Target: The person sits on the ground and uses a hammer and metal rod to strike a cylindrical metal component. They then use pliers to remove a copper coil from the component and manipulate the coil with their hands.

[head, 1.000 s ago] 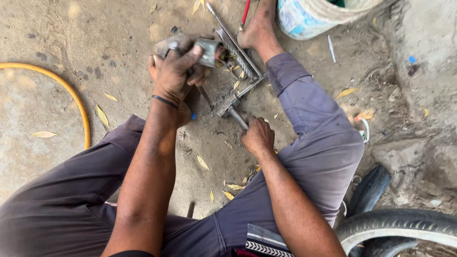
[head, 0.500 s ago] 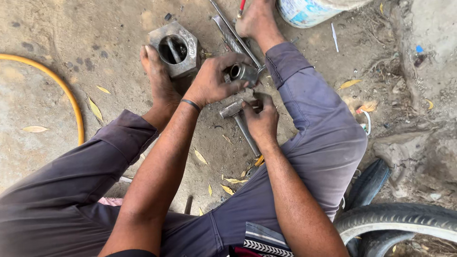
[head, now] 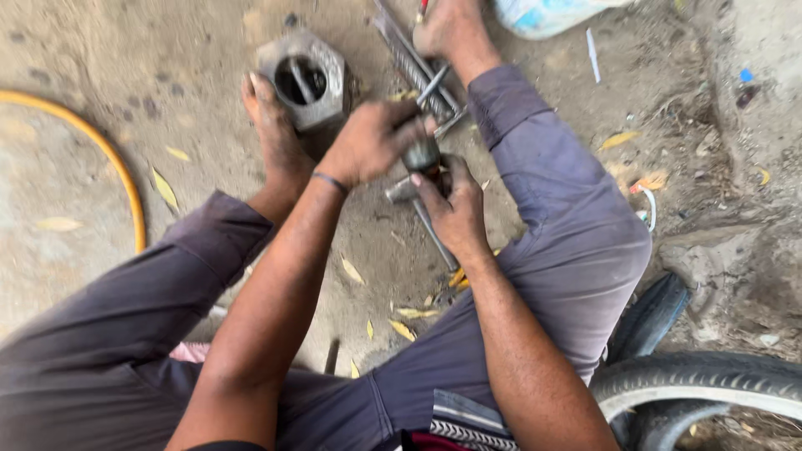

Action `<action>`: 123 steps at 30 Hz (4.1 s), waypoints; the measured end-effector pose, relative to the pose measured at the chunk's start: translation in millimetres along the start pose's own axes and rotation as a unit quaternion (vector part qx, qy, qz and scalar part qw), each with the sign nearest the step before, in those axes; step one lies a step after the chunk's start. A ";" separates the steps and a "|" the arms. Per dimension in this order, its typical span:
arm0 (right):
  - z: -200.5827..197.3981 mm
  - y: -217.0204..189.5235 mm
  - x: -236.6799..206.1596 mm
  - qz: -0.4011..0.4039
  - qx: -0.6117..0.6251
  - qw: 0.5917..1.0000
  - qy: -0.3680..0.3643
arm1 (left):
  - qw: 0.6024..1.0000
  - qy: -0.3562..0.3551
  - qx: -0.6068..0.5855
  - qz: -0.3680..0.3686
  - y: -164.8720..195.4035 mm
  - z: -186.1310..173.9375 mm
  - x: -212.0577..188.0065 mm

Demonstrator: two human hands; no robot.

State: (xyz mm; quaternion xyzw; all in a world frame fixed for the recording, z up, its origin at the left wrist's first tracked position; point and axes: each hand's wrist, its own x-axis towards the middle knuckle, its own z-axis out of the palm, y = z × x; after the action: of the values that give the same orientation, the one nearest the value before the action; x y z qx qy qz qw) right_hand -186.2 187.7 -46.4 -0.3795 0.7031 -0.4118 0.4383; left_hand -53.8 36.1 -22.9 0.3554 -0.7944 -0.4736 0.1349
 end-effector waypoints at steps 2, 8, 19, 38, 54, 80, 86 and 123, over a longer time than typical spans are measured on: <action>1.4 0.1 -1.1 0.020 -0.079 0.997 -0.004 | 0.993 0.043 -0.105 -0.036 -16.9 2.7 -1.5; 8.4 8.4 -2.6 0.016 0.054 0.996 -0.068 | 0.890 0.111 -0.409 -0.168 -41.7 6.7 9.2; 14.3 3.3 -4.2 0.051 -0.066 0.993 -0.084 | 0.747 0.080 -0.652 -0.099 -47.7 -0.8 0.8; -2.0 -11.1 -10.9 0.000 -0.082 0.991 0.103 | 0.964 -0.121 -0.150 -0.182 36.0 38.8 5.1; -296.0 63.2 -50.6 -0.239 -0.200 0.846 0.432 | 0.976 0.060 -0.053 -0.203 -91.4 48.1 -9.8; -323.5 203.1 166.4 0.005 -0.387 0.876 0.289 | 0.919 0.185 0.346 -0.041 -147.7 26.1 1.4; -325.2 207.8 172.8 -0.008 -0.455 0.855 0.247 | 0.922 0.151 0.305 -0.184 -138.8 28.6 13.3; -82.5 -74.4 85.0 -0.190 -0.319 0.925 -0.077 | 0.919 0.208 0.282 -0.178 -177.0 -24.2 -3.6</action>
State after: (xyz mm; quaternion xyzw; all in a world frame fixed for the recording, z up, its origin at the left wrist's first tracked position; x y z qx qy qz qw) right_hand -277.9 104.3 18.5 -0.6562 0.6764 -0.2106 0.2599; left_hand 39.5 -30.1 -160.1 0.6049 -0.7727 -0.1614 0.1046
